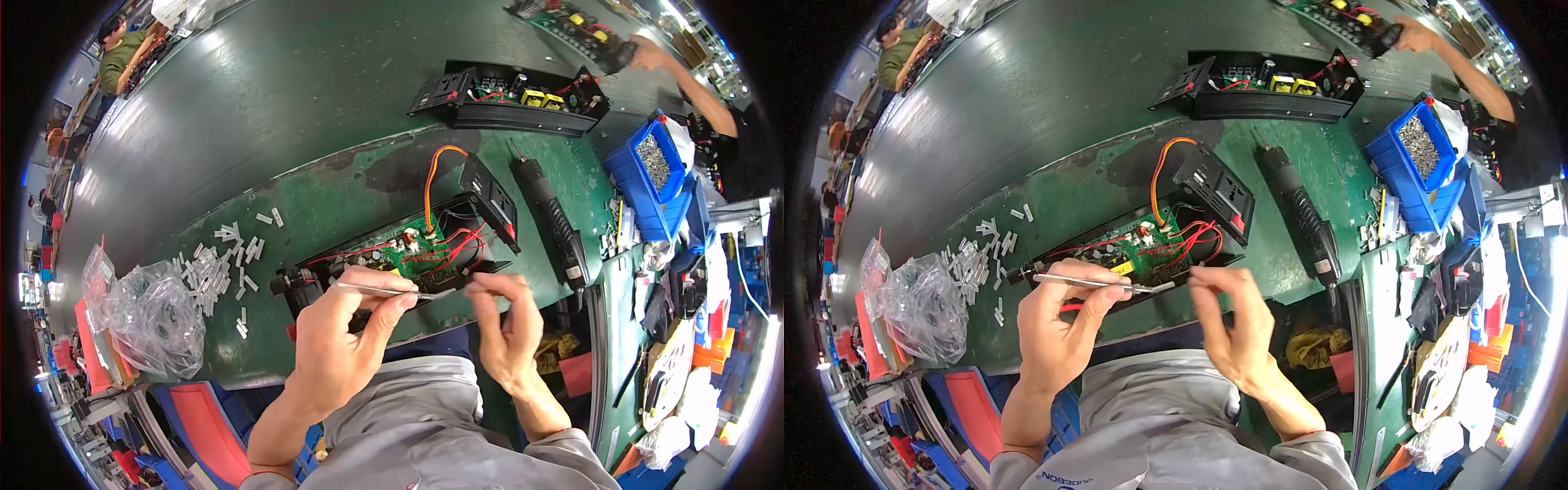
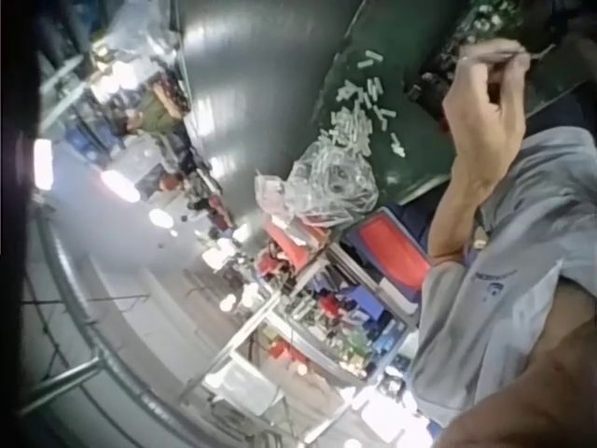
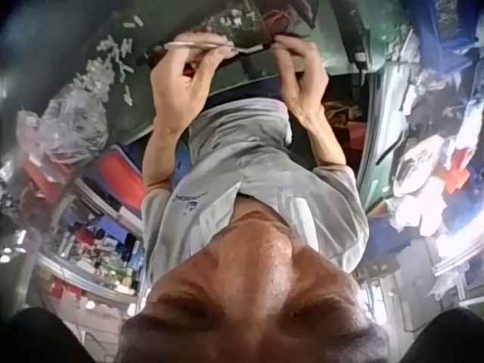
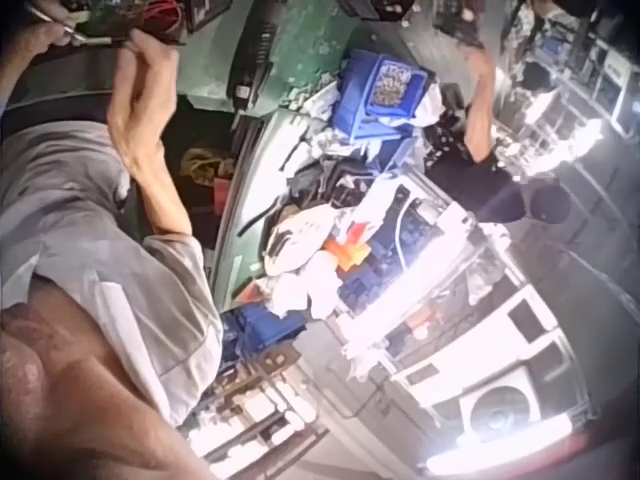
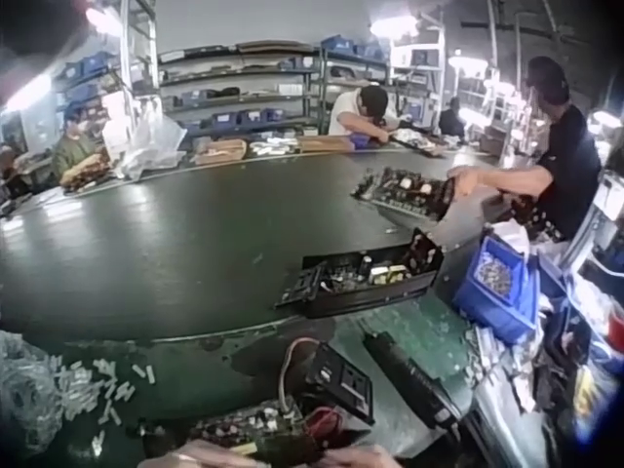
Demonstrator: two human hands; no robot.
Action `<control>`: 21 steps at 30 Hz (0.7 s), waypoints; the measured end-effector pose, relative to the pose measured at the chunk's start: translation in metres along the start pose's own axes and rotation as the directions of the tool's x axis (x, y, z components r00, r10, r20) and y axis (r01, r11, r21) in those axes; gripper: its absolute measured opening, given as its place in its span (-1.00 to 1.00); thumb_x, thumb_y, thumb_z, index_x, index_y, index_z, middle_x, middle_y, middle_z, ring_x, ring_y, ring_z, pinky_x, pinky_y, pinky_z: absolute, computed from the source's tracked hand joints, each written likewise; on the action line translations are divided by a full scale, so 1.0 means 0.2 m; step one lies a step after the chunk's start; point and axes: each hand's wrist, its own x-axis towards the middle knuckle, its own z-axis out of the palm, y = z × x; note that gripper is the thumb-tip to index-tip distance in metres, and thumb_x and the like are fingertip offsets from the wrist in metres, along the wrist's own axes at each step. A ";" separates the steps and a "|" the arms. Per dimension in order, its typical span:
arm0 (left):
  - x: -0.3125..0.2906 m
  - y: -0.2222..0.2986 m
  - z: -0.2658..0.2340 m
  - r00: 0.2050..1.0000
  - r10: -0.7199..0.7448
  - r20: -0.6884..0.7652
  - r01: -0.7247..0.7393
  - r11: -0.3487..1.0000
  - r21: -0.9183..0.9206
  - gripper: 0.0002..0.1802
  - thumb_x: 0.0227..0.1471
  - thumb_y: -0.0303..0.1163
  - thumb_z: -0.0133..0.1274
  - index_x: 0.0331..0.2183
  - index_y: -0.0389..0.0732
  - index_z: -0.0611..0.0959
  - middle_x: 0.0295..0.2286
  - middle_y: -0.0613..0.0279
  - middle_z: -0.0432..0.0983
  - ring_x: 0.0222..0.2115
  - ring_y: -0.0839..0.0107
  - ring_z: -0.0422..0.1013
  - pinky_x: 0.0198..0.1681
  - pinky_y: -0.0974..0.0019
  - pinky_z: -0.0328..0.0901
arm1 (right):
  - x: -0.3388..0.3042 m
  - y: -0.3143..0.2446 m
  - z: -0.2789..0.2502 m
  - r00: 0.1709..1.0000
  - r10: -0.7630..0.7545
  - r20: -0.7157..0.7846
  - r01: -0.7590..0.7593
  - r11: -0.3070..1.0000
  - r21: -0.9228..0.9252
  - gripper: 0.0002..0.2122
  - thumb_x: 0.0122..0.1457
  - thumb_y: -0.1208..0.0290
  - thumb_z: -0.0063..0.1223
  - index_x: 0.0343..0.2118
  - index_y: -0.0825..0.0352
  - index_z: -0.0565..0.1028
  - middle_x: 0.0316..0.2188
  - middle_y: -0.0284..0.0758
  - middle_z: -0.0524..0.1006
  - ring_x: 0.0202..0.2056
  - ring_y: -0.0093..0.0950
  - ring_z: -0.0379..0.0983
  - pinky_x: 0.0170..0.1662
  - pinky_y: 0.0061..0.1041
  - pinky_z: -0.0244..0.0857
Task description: Assembling the internal circuit boards and external casing of an electronic power inverter using an electric screwdriver.
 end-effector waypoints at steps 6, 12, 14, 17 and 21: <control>0.03 -0.02 0.03 0.986 0.154 0.065 -0.167 0.921 0.352 -0.80 0.10 -0.64 0.19 -0.20 -0.36 0.56 -0.32 0.04 0.64 -0.40 0.32 0.59 -0.36 0.37 0.49 | -0.18 0.10 0.16 0.993 0.068 -0.094 -0.071 0.997 -0.032 -0.78 0.01 0.73 0.28 -0.29 0.37 0.51 -0.32 -0.24 0.54 -0.29 -0.40 0.50 -0.16 -0.48 0.37; 0.02 -0.07 0.07 0.966 0.258 0.029 -0.245 0.871 0.426 -0.75 0.02 -0.54 0.27 -0.22 -0.23 0.58 -0.35 0.18 0.64 -0.49 0.30 0.56 -0.47 0.34 0.40 | -0.20 0.14 0.28 0.991 0.072 -0.114 -0.074 0.997 -0.017 -0.70 -0.11 0.78 0.31 -0.37 0.29 0.46 -0.36 -0.27 0.54 -0.37 -0.35 0.52 -0.31 -0.45 0.41; 0.03 -0.06 0.06 0.967 0.242 0.080 -0.251 0.855 0.453 -0.74 0.02 -0.59 0.26 -0.21 -0.25 0.58 -0.35 0.14 0.64 -0.46 0.28 0.57 -0.45 0.33 0.43 | -0.19 0.15 0.28 0.986 0.095 -0.136 -0.094 0.995 0.011 -0.70 -0.12 0.78 0.31 -0.38 0.29 0.45 -0.39 -0.27 0.54 -0.39 -0.35 0.51 -0.33 -0.46 0.41; 0.03 -0.05 0.08 0.965 0.220 0.142 -0.262 0.812 0.522 -0.73 0.02 -0.61 0.26 -0.21 -0.25 0.57 -0.35 0.13 0.65 -0.43 0.26 0.59 -0.41 0.32 0.45 | -0.19 0.14 0.29 0.978 0.124 -0.169 -0.115 0.992 0.057 -0.70 -0.14 0.78 0.31 -0.44 0.29 0.42 -0.43 -0.27 0.53 -0.44 -0.39 0.50 -0.37 -0.50 0.38; 0.04 -0.05 0.10 0.960 0.197 0.200 -0.280 0.716 0.640 -0.71 0.01 -0.55 0.29 -0.21 -0.20 0.58 -0.35 0.20 0.66 -0.42 0.28 0.59 -0.40 0.32 0.42 | -0.18 0.15 0.31 0.977 0.096 -0.192 -0.087 0.995 0.058 -0.69 -0.18 0.77 0.34 -0.50 0.29 0.40 -0.45 -0.26 0.53 -0.46 -0.42 0.49 -0.41 -0.54 0.35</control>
